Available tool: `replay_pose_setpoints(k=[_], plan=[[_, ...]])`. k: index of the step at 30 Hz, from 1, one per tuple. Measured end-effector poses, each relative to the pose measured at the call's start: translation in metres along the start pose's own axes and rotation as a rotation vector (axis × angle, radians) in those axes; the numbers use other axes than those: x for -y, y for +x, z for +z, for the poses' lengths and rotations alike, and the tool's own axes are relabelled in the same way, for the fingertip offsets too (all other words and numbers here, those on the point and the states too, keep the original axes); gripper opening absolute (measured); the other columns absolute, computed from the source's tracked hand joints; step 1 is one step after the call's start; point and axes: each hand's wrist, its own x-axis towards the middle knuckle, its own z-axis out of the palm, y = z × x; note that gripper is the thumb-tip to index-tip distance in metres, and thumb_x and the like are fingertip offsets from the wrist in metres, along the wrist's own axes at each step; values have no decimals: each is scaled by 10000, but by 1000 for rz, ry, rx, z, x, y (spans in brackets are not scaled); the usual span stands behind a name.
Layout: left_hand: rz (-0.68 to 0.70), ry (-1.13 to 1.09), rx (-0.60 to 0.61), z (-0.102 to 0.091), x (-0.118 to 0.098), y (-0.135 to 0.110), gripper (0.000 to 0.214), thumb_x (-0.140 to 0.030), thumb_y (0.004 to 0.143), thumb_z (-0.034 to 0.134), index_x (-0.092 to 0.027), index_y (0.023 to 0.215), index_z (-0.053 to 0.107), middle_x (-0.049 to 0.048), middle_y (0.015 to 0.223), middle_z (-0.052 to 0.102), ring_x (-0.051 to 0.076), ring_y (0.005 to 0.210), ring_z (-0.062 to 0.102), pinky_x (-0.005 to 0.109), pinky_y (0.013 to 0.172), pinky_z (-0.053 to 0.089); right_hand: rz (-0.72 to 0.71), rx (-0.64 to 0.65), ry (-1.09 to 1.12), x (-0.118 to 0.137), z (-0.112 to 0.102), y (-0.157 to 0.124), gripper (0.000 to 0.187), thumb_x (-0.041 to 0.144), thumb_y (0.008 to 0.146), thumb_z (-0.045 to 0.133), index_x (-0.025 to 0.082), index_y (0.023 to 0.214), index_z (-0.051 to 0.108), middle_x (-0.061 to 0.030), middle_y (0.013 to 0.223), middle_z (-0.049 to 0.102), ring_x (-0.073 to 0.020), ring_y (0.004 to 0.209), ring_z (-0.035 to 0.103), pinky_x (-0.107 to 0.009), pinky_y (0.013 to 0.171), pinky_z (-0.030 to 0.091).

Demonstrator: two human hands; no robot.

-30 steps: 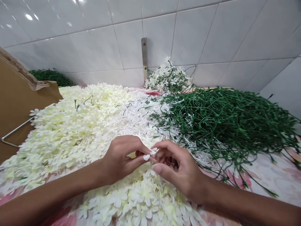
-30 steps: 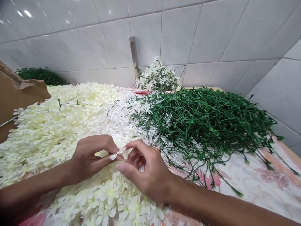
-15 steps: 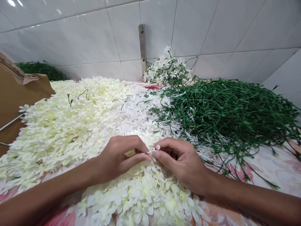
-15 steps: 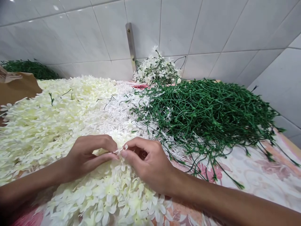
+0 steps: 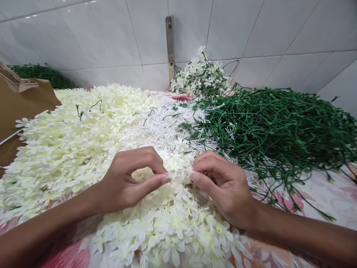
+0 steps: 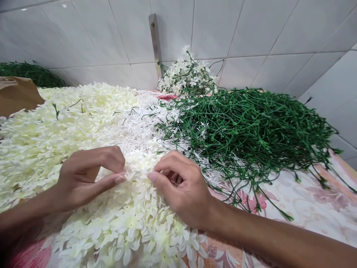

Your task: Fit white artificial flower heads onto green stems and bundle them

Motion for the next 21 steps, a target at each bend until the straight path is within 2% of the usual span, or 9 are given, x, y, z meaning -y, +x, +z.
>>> replay_pose_setpoints(k=[2,4,6,9,12,15,16,18,21], plan=[[-51,30,141,-10,-3,3,39,-186,822,636,-163,807,609,12,795,589,107,745,557,229,679,453,-48,10,-25,1,-1,-1,109,161,856,574,168,760,627,-7,752,559,-103,706,547,-233,619,440],[-105,76,246,-17,-6,5,157,-326,852,598,-174,877,631,39,914,571,138,840,555,257,742,464,-68,20,-49,2,-2,-2,149,174,886,537,166,777,639,-9,747,569,-100,704,547,-233,622,438],[-80,112,237,-18,-7,4,310,-457,880,513,-186,974,630,66,1029,553,178,957,540,304,838,461,-67,-7,-56,7,-2,-3,203,209,921,488,170,790,638,-6,715,561,-100,668,528,-242,602,425],[58,153,251,-8,-7,-1,529,-615,836,467,-218,1171,567,101,1264,490,255,1177,455,412,1016,380,-9,-120,-10,19,-4,0,290,289,953,437,182,761,626,-7,678,542,-105,602,497,-260,557,405],[144,261,464,8,-7,-9,712,-672,765,523,-267,1344,426,101,1468,325,316,1325,327,509,1113,238,123,-242,182,32,-10,14,326,344,946,450,195,702,607,-3,635,529,-106,541,494,-255,496,401],[115,359,610,18,-7,-12,739,-654,781,520,-301,1403,337,72,1518,248,330,1376,255,550,1132,162,397,-402,381,39,-20,34,380,365,925,477,184,603,563,7,548,476,-83,442,434,-235,409,342],[102,364,621,19,-7,-12,732,-651,785,517,-308,1405,333,67,1519,248,331,1381,249,551,1132,163,468,-465,436,40,-24,40,394,362,927,472,182,584,543,14,536,453,-73,428,408,-224,391,310],[109,344,606,17,-8,-11,729,-657,777,521,-304,1394,359,76,1510,271,336,1375,264,547,1127,187,507,-515,445,42,-32,50,407,339,940,452,184,568,507,26,521,420,-56,404,354,-222,386,288],[137,302,531,14,-7,-9,735,-682,765,507,-277,1370,405,99,1488,314,341,1353,306,551,1124,195,350,-367,249,54,-45,55,407,333,955,425,190,586,520,22,533,445,-59,415,385,-231,402,305]])
